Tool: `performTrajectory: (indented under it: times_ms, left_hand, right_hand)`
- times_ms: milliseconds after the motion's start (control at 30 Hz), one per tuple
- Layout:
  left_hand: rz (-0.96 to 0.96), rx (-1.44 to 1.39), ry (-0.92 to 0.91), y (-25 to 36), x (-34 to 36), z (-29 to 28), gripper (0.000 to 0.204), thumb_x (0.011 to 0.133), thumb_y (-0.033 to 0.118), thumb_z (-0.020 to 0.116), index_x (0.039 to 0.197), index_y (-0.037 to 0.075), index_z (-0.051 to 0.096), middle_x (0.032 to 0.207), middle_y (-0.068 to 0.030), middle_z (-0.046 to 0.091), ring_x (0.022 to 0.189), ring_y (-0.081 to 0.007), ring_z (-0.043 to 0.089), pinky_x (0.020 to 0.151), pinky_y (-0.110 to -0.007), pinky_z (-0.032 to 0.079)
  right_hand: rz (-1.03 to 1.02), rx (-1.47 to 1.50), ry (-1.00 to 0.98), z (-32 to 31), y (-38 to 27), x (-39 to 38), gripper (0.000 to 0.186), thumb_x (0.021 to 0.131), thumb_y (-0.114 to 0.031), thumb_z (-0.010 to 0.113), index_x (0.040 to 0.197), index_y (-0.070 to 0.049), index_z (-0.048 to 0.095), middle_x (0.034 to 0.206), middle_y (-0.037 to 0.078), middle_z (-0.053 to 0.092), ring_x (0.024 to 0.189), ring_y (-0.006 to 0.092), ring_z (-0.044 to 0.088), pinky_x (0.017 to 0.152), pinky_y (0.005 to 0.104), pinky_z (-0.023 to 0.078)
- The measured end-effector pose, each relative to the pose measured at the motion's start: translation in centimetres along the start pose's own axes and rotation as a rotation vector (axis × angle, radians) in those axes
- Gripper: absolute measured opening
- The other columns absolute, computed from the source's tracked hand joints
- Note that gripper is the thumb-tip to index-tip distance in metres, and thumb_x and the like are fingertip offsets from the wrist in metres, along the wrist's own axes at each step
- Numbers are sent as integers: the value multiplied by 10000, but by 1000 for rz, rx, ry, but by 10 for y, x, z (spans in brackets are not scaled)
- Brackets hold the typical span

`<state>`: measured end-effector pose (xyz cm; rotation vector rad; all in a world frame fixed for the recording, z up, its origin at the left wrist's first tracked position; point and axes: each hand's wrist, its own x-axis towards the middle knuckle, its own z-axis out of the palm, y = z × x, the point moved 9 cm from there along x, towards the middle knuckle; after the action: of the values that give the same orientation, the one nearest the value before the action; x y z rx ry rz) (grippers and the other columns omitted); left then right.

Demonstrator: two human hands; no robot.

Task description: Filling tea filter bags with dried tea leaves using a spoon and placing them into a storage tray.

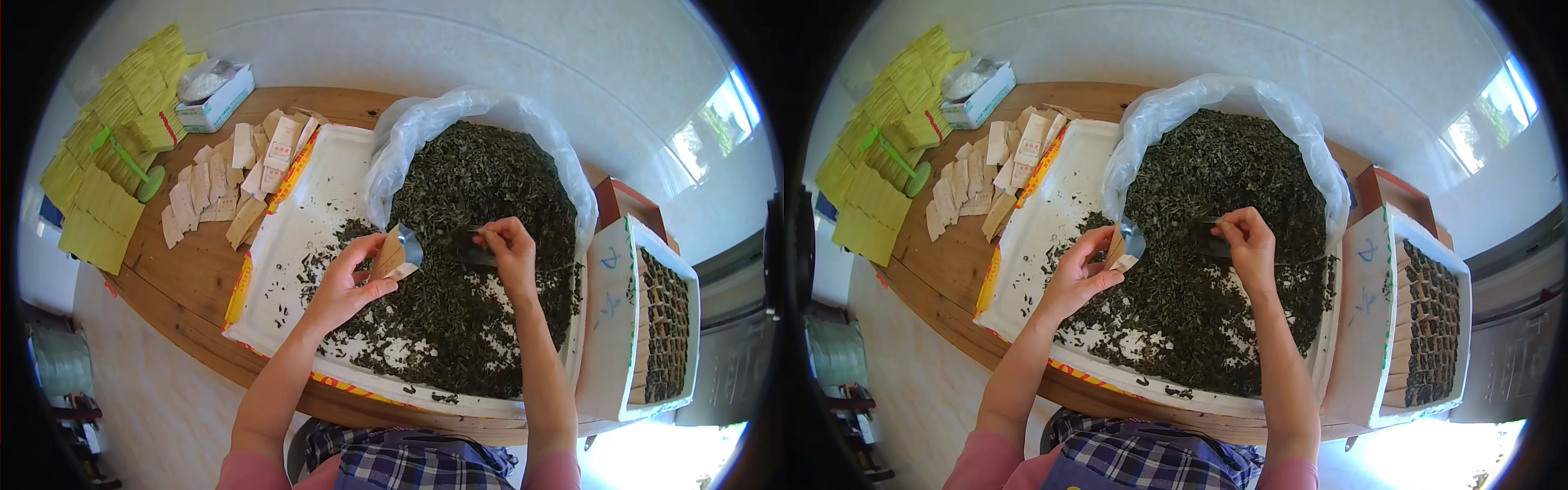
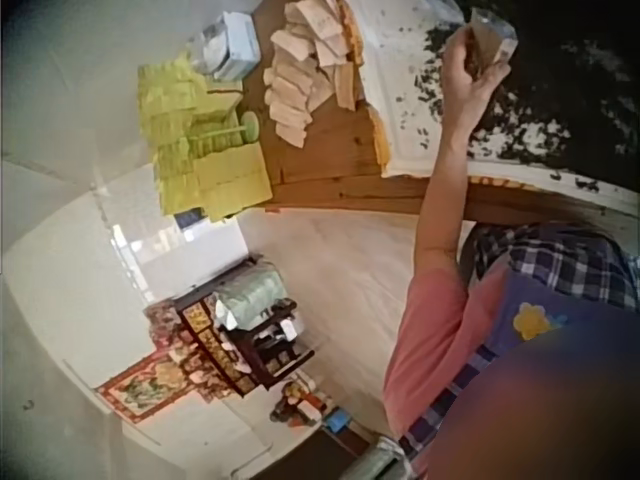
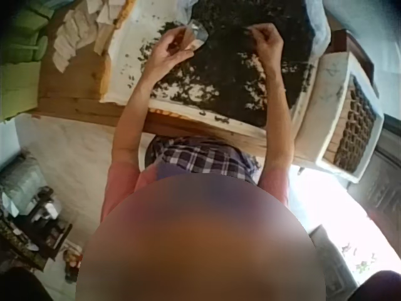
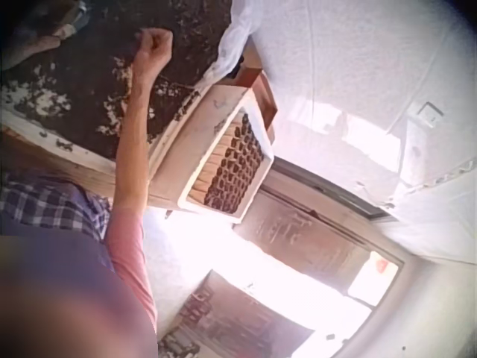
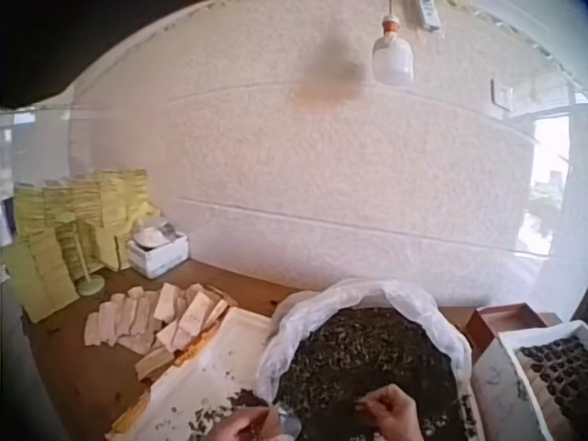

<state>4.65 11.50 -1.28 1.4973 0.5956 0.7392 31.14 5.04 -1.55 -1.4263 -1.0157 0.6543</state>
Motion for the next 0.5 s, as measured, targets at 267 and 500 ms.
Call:
performTrajectory:
  times_ms: [267,500]
  left_hand:
    - [41,152,39,7,-1,-2,594,818,118,771,1342,69,497,1255,-40,541,1173,-165,531,921,-338,519]
    - [136,348,-43,13,-4,10,616,795,90,783,1342,65,500,1285,-48,523,1197,-181,531,946,-333,514]
  right_hand:
    - [-25,183,-109,9,-82,-32,42,939,34,559,951,-3,575,1006,105,650,892,190,674,843,320,547]
    - [-606,-585,-251,70,-141,-67,174,813,112,623,934,-14,619,980,141,673,856,267,676,703,329,542]
